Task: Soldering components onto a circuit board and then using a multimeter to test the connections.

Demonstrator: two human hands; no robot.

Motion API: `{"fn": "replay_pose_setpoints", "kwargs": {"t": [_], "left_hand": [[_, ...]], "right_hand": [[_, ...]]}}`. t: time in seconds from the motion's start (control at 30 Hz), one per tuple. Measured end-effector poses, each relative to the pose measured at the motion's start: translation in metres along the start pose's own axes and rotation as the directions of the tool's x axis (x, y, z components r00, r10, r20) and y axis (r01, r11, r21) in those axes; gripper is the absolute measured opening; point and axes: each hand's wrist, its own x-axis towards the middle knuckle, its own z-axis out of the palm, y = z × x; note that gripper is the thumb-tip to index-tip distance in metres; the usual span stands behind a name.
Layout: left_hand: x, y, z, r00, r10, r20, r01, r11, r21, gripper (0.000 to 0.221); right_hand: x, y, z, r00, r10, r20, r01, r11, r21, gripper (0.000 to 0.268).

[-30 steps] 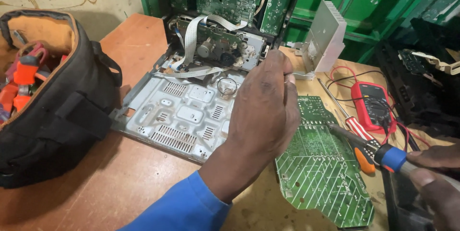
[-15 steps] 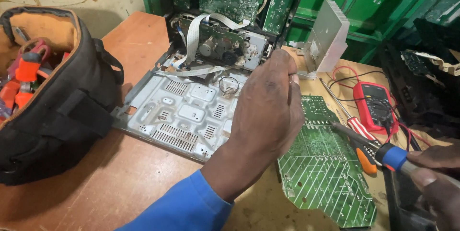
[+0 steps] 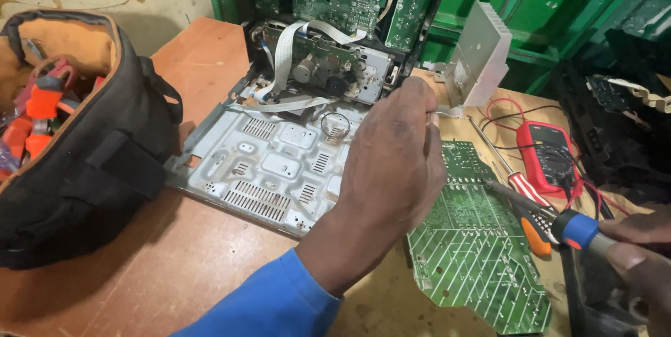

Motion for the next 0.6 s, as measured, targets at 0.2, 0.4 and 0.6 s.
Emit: {"fn": "replay_pose_setpoints", "kwargs": {"t": [0.2, 0.4, 0.6], "left_hand": [[-0.001, 0.000, 0.001, 1.000, -0.004, 0.021, 0.004, 1.000, 0.021, 0.021], [-0.001, -0.005, 0.003, 1.000, 0.013, -0.001, -0.013, 1.000, 0.024, 0.027], [-0.001, -0.004, 0.003, 1.000, 0.010, 0.008, -0.010, 1.000, 0.022, 0.025]], "right_hand": [[0.015, 0.010, -0.002, 0.884, 0.456, 0.099, -0.467, 0.871, 0.155, 0.032], [-0.010, -0.105, 0.029, 0.930, 0.359, -0.075, -0.358, 0.933, 0.021, 0.017], [-0.030, -0.147, 0.041, 0.945, 0.284, -0.162, -0.292, 0.956, -0.023, 0.003]]}}
